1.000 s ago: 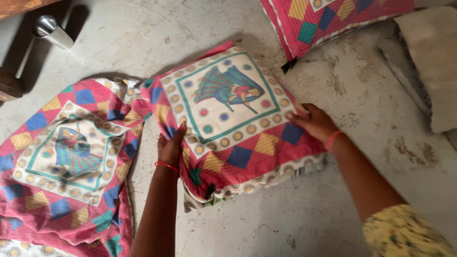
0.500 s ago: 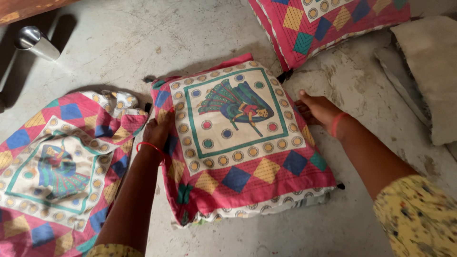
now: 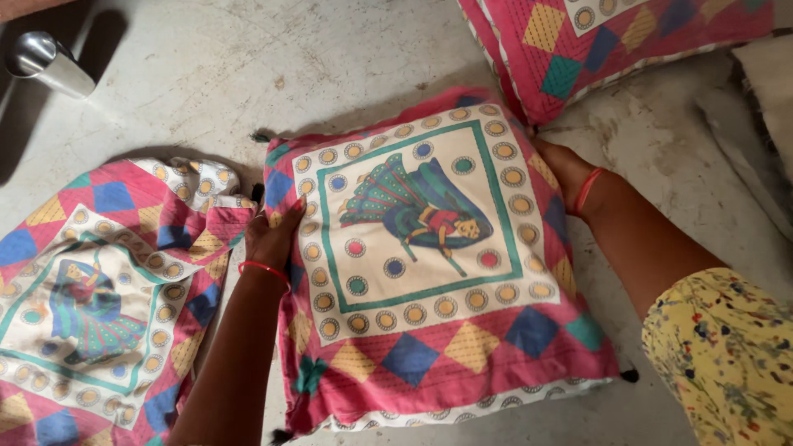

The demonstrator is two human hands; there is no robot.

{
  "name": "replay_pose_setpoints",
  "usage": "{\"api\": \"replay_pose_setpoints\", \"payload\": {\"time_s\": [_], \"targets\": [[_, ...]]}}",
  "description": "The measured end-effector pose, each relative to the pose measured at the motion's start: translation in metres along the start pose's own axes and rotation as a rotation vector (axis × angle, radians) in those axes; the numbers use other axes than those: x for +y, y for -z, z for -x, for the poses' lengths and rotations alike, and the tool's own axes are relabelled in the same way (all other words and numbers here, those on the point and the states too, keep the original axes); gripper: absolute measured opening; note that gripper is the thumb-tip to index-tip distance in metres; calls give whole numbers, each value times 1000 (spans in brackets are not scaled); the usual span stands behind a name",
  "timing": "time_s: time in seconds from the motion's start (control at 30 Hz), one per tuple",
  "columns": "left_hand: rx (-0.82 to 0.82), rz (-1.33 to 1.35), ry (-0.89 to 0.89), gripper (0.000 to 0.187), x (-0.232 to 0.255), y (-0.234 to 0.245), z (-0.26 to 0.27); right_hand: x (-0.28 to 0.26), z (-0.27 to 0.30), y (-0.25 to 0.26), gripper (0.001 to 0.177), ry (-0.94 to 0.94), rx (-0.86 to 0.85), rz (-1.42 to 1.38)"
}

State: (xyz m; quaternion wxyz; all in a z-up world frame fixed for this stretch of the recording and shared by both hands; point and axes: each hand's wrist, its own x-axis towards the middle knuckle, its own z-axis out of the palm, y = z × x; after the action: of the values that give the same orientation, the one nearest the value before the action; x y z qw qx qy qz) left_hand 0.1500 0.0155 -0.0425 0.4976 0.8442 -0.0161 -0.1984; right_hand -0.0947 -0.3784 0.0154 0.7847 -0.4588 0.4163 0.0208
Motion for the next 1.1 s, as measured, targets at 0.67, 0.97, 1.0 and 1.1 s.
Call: {"api": "replay_pose_setpoints", "payload": {"time_s": [0.67,0.97,1.0,1.1], "targets": [[-53,417,-30,29,-38,6,-48,-29,-47,10,55,932,244,106],[-85,366,132,63,-13,-22,-120,-30,-32,-6,39,799,199,358],[-170,579,182,66,-6,-25,-120,-33,-32,-9,35,815,190,348],[-251,700,227,76,18,-21,-120,-40,-31,-10,31,887,142,314]]}}
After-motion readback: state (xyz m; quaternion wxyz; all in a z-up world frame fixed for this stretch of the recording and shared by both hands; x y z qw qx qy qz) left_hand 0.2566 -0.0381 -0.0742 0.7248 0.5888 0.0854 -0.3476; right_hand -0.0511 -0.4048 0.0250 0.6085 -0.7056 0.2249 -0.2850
